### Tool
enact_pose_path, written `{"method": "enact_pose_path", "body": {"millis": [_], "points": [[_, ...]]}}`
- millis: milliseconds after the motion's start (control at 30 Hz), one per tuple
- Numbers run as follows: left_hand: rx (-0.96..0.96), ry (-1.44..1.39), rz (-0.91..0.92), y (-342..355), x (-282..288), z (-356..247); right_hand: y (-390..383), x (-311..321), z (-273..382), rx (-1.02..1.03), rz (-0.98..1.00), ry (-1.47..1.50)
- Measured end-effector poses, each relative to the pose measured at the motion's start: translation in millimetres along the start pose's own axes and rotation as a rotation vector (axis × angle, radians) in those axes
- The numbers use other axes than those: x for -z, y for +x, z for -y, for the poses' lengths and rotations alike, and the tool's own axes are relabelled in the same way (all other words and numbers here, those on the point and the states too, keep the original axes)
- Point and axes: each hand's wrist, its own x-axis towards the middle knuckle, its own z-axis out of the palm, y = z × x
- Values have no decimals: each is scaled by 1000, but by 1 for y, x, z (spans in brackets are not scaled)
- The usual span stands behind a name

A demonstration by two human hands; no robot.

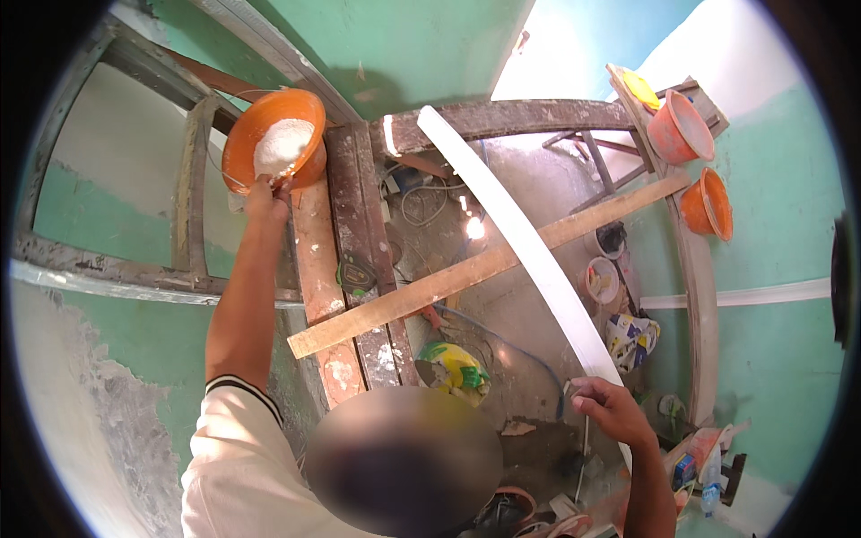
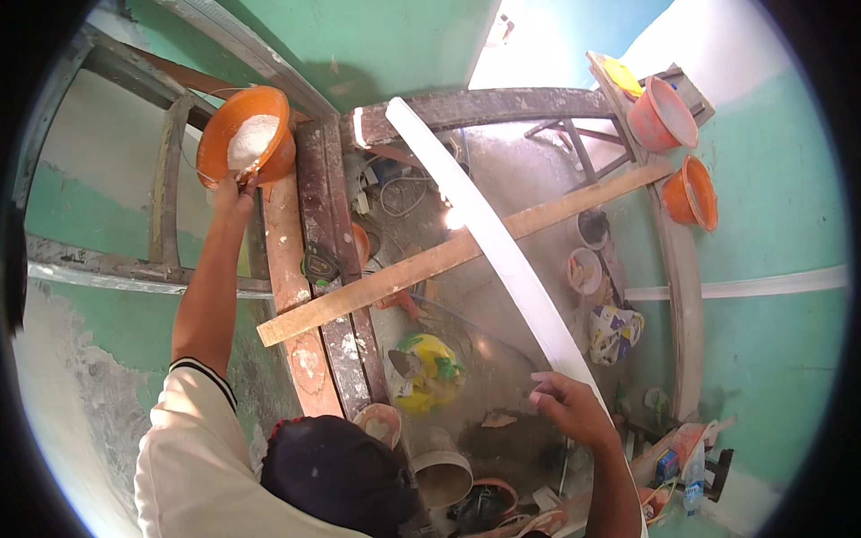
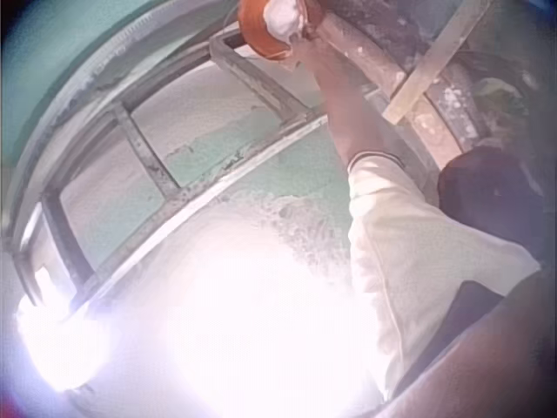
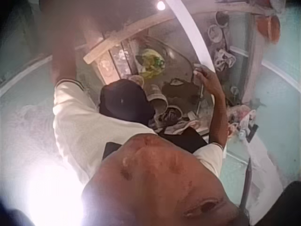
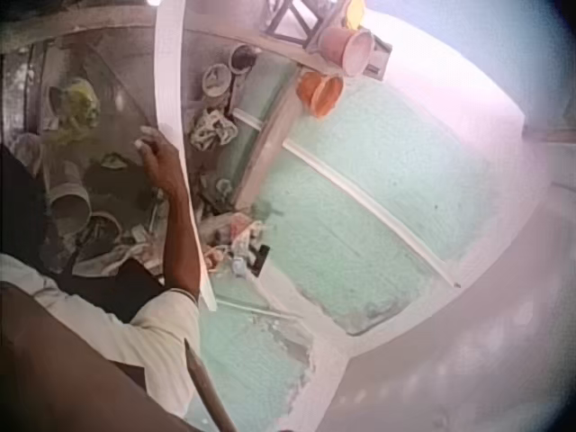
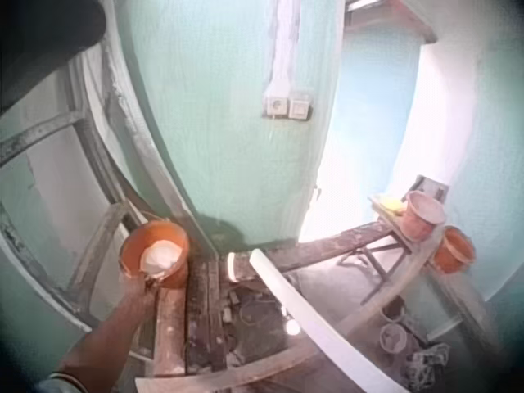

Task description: The person mixes a white paste in a bucket using a trowel, then applies the paste onto a long white plastic strip. The person repeatedly scoops the paste and spreads it along the strip's surface.

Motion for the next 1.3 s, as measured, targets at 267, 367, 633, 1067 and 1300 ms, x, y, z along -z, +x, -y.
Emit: {"method": "enact_pose_path", "body": {"millis": [267, 367, 633, 1067, 1300], "points": [[93, 95, 114, -44, -10, -18, -31, 46, 8, 43, -45, -157], [58, 162, 137, -109, -28, -18, -70, 77, -6, 118, -187, -197], [2, 717, 429, -335, -45, -74, -161, 189, -117, 289, -316, -70], [-576, 1619, 859, -396, -86, -21, -153, 246, -217, 131, -432, -57], [-586, 1712, 991, -180, -234, 138, -1, 206, -125, 94, -478, 64]]}}
